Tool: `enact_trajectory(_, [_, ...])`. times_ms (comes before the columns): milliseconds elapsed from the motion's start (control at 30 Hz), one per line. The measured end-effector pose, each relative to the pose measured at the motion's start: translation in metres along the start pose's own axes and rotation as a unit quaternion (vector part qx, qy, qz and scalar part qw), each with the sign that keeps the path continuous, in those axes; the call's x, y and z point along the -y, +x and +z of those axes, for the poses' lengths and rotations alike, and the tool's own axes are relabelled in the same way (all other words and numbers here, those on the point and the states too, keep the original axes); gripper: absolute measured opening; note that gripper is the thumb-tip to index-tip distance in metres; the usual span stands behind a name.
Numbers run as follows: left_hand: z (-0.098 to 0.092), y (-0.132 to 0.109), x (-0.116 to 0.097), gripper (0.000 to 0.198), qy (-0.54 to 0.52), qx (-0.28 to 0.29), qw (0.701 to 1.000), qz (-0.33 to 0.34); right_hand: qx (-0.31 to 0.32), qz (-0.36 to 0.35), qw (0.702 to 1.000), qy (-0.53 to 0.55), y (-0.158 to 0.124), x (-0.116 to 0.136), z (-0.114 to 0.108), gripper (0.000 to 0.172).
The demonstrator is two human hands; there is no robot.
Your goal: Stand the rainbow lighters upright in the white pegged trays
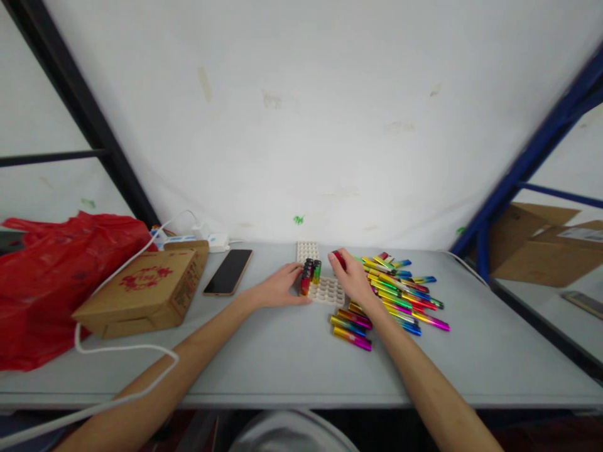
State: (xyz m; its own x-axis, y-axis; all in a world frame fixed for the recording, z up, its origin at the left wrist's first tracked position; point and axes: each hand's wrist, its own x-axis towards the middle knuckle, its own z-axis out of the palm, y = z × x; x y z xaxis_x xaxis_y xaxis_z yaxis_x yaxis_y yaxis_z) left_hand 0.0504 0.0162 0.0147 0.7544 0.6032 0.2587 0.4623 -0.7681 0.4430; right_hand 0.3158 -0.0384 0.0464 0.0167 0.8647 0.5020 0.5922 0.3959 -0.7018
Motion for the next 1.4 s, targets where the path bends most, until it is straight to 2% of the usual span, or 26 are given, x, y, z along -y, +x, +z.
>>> enact_trajectory(100, [0.000, 0.000, 0.000, 0.078, 0.000, -0.004, 1.000, -0.001, 0.056, -0.047, 0.997, 0.000, -0.001, 0.007, -0.011, 0.047])
enact_trajectory(233, [0.000, 0.000, 0.000, 0.078, -0.006, -0.010, 1.000, 0.010, 0.084, -0.115, 0.988, -0.066, -0.001, 0.015, -0.022, 0.059])
enact_trajectory(433, [-0.001, -0.001, -0.002, 0.078, -0.004, -0.005, 1.000, 0.002, 0.155, -0.089, 0.982, -0.054, -0.002, 0.010, -0.018, 0.062])
enact_trajectory(667, [0.001, 0.000, -0.001, 0.075, -0.001, -0.008, 1.000, 0.010, 0.183, -0.086, 0.974, -0.103, -0.002, 0.001, -0.009, 0.045])
enact_trajectory(867, [0.001, 0.001, -0.001, 0.073, -0.002, -0.006, 1.000, 0.007, 0.209, -0.106, 0.953, -0.191, -0.004, 0.007, -0.008, 0.028])
enact_trajectory(1000, [0.001, 0.001, -0.001, 0.075, -0.001, -0.007, 1.000, 0.004, 0.207, -0.095, 0.937, -0.266, -0.007, 0.013, -0.003, 0.032])
enact_trajectory(1100, [0.001, 0.000, -0.001, 0.073, 0.001, -0.008, 1.000, 0.002, 0.218, -0.087, 0.940, -0.248, -0.006, 0.015, -0.002, 0.034])
enact_trajectory(1167, [0.001, 0.000, -0.001, 0.074, 0.001, -0.009, 1.000, 0.003, 0.201, -0.084, 0.955, -0.203, -0.003, 0.018, -0.010, 0.033])
enact_trajectory(1267, [0.001, 0.000, 0.000, 0.076, 0.000, -0.013, 1.000, 0.005, 0.174, -0.089, 0.971, -0.136, -0.004, 0.029, -0.032, 0.026])
enact_trajectory(1400, [0.002, 0.000, 0.001, 0.077, 0.001, -0.012, 1.000, 0.008, 0.233, -0.103, 0.959, -0.122, -0.035, 0.052, -0.064, 0.013])
